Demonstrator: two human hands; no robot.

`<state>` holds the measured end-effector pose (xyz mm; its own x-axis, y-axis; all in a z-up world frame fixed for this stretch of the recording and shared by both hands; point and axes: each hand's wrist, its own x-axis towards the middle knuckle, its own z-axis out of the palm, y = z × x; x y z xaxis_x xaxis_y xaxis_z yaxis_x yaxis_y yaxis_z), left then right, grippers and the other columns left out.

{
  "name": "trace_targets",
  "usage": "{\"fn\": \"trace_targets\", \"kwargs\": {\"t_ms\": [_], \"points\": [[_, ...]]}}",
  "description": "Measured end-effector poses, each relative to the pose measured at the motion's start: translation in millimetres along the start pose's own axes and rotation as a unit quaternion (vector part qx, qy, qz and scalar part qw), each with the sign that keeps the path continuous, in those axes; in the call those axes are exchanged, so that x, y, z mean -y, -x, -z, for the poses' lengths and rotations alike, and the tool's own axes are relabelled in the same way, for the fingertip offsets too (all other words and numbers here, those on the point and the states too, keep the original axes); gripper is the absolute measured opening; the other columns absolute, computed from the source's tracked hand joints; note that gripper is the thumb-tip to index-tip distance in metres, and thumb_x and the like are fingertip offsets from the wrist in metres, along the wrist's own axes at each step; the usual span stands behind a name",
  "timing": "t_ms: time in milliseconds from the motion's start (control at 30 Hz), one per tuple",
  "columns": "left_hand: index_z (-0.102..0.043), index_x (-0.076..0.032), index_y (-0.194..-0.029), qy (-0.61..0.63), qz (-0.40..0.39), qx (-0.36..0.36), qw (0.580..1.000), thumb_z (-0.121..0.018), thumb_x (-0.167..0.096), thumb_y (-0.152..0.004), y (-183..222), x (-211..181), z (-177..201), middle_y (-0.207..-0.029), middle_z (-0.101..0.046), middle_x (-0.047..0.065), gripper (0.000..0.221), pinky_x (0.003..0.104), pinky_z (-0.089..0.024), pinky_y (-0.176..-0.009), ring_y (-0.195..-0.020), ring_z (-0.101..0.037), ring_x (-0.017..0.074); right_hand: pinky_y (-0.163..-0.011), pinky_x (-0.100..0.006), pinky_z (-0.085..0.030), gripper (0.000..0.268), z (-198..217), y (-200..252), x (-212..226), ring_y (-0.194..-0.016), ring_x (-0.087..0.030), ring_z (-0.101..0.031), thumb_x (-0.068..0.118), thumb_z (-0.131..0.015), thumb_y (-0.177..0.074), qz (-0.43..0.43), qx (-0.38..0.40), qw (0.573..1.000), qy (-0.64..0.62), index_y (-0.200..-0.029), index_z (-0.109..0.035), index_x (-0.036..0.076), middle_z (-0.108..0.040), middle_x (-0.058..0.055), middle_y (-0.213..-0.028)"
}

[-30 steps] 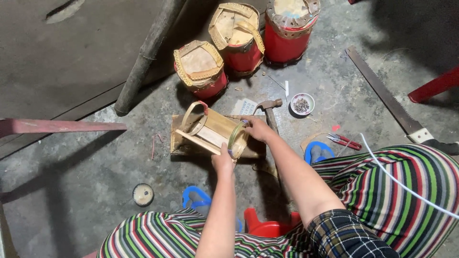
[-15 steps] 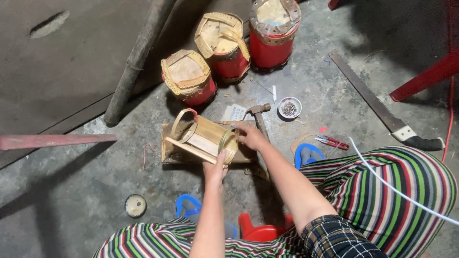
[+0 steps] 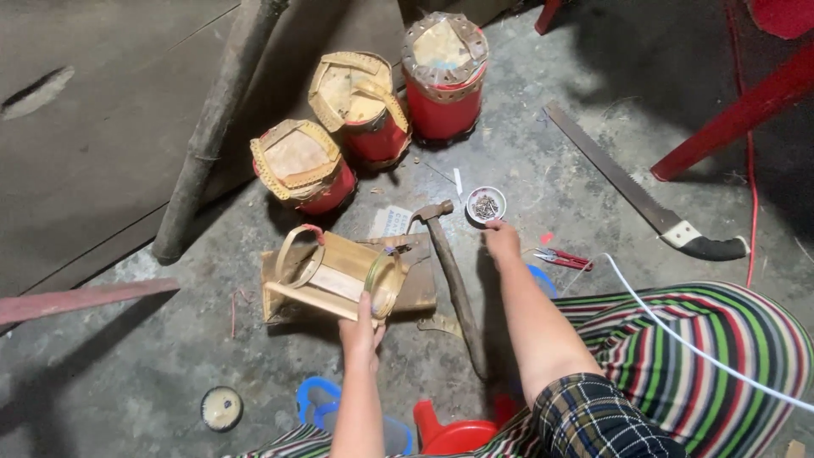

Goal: Assembling a small wooden frame by nailing wooden slats together using a hammer.

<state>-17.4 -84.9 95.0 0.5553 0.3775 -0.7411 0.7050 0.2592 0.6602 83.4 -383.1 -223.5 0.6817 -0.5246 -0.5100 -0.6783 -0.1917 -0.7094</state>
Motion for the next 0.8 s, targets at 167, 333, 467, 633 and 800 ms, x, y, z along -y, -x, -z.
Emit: {"fn": "trace_targets", "kwargs": {"t_ms": [167, 333, 467, 633, 800], "points": [[-0.031, 0.007, -0.154, -0.007, 0.002, -0.007, 1.0, -0.069, -0.038, -0.097, -20.2, 12.6, 3.3, -0.154, -0.042, 0.031, 0.081, 0.063, -0.046, -0.105, -0.138, -0.047, 0.0475, -0.094, -0.042, -0.054, 0.033, 34.6, -26.5, -8.2, -0.11, -0.026, -0.07, 0.021, -0.061, -0.092, -0.001, -0.037, 0.986, 0.163, -0.119, -0.078, 0.029, -0.076, -0.001, -0.11], [-0.041, -0.017, -0.155, -0.02, 0.034, 0.001, 0.999, -0.058, -0.044, -0.089, -24.1, 12.5, 1.0, -0.15, -0.056, 0.009, 0.074, 0.046, -0.049, -0.111, -0.135, -0.057, 0.0279, -0.096, -0.045, -0.045, 0.06, 40.4, -2.4, 42.7, -0.115, -0.033, -0.049, 0.003, -0.059, -0.086, 0.282, 0.033, 0.865, 0.413, -0.132, -0.069, 0.04, -0.055, -0.005, -0.128], [-0.042, -0.022, -0.155, -0.033, 0.036, -0.006, 0.999, -0.057, -0.044, -0.088, -28.8, 14.3, -1.8, -0.148, -0.058, 0.004, 0.072, 0.045, -0.049, -0.109, -0.133, -0.057, 0.0245, -0.123, -0.049, -0.02, 0.039, 49.8, 27.1, 97.5, -0.147, -0.036, -0.023, 0.024, -0.046, -0.104, 0.175, 0.123, 0.851, 0.479, -0.129, -0.066, 0.045, -0.023, -0.003, -0.168], [-0.043, -0.021, -0.151, -0.009, 0.037, -0.027, 0.999, -0.061, -0.042, -0.087, -46.4, 29.2, 0.4, -0.141, -0.061, 0.005, 0.071, 0.044, -0.051, -0.102, -0.124, -0.061, 0.0238, -0.12, -0.059, -0.023, 0.045, 47.2, -5.9, 72.7, -0.147, -0.044, -0.027, 0.01, -0.052, -0.09, 0.226, -0.031, 0.881, 0.415, -0.128, -0.068, 0.029, -0.028, -0.016, -0.165], [-0.045, -0.019, -0.149, -0.02, 0.041, -0.034, 0.998, -0.061, -0.042, -0.089, -44.7, 26.1, 0.1, -0.139, -0.062, 0.007, 0.066, 0.044, -0.052, -0.101, -0.122, -0.061, 0.0246, -0.122, -0.056, -0.017, 0.048, 47.6, -3.1, 69.8, -0.15, -0.043, -0.021, 0.012, -0.051, -0.092, 0.203, -0.008, 0.879, 0.43, -0.129, -0.068, 0.038, -0.023, -0.012, -0.167]]}}
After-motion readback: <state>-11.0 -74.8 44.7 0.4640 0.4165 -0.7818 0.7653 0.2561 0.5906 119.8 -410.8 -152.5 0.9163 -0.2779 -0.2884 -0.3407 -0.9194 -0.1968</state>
